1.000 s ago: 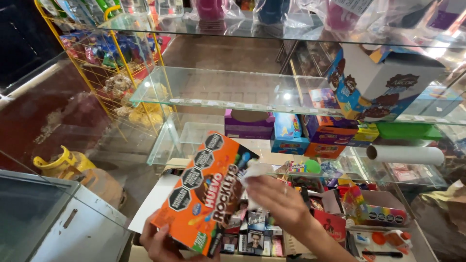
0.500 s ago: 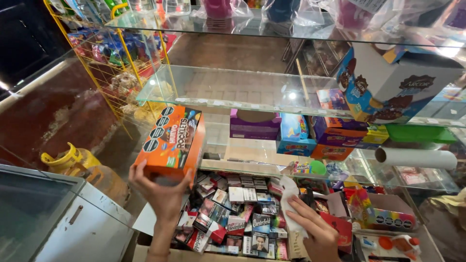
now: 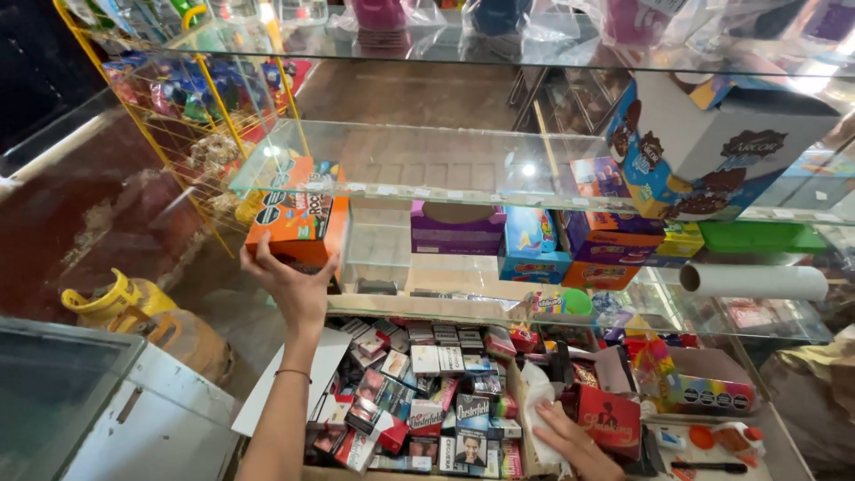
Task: Cleaning individual chocolate bars with a cloth and organizing them into a cardboard box at a retail counter.
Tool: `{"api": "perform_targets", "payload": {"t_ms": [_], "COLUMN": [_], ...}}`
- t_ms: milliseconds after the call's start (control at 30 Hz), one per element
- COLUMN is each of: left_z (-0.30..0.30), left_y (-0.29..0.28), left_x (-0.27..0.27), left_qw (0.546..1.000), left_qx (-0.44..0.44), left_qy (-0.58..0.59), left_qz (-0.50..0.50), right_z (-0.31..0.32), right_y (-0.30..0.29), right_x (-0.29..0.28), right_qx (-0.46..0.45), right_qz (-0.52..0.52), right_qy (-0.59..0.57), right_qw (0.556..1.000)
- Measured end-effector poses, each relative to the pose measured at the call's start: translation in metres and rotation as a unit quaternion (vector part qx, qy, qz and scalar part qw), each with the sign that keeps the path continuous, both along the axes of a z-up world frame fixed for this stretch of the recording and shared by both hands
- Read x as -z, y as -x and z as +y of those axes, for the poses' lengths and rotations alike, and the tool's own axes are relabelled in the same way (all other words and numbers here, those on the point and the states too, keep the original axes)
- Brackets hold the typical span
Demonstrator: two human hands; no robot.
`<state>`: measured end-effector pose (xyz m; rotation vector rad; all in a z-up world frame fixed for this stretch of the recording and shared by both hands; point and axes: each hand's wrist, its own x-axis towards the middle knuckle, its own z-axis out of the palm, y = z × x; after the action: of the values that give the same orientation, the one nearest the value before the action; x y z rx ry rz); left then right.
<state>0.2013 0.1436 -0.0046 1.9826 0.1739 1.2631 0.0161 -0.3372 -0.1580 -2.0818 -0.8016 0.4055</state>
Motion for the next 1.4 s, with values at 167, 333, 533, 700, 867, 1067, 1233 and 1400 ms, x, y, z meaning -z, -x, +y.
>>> {"api": "perform_targets", "payload": {"t_ms": [167, 333, 533, 700, 867, 1067, 1233, 1400], "left_z": [0.005, 0.006, 0.009, 0.003, 0.003, 0.001, -0.046, -0.094], "left_y": [0.008, 0.011, -0.022, -0.030, -0.033, -0.030, 0.016, 0.026], "left_x": [-0.005, -0.013, -0.005, 0.004, 0.018, 0.018, -0.042, -0.097], "left_qw": [0.999, 0.996, 0.997, 0.998, 0.995, 0.986, 0.994, 0.964], "left_qx": [0.022, 0.050, 0.044, 0.041, -0.006, -0.038, 0.032, 0.090], "left_qy": [0.024, 0.042, 0.033, 0.022, -0.095, -0.118, -0.104, -0.234], "left_qz": [0.030, 0.066, 0.054, 0.031, 0.034, 0.108, 0.029, -0.089], "right_z": [0.035, 0.039, 0.055, 0.040, 0.059, 0.059, 0.023, -0.003], "right_y": [0.038, 0.041, 0.051, 0.048, 0.072, 0.072, 0.048, -0.011], "right_x": [-0.075, -0.078, -0.092, -0.074, -0.100, -0.067, -0.067, -0.177], "right_qx": [0.070, 0.069, 0.129, 0.099, 0.217, 0.341, 0.514, 0.517], "right_qz": [0.001, 0.058, -0.003, 0.027, -0.064, -0.245, -0.199, -0.301], "right_qy": [0.006, -0.008, -0.026, 0.063, -0.053, -0.082, -0.093, 0.026], "right_qw": [0.998, 0.996, 0.991, 0.993, 0.973, 0.904, 0.829, 0.801]}}
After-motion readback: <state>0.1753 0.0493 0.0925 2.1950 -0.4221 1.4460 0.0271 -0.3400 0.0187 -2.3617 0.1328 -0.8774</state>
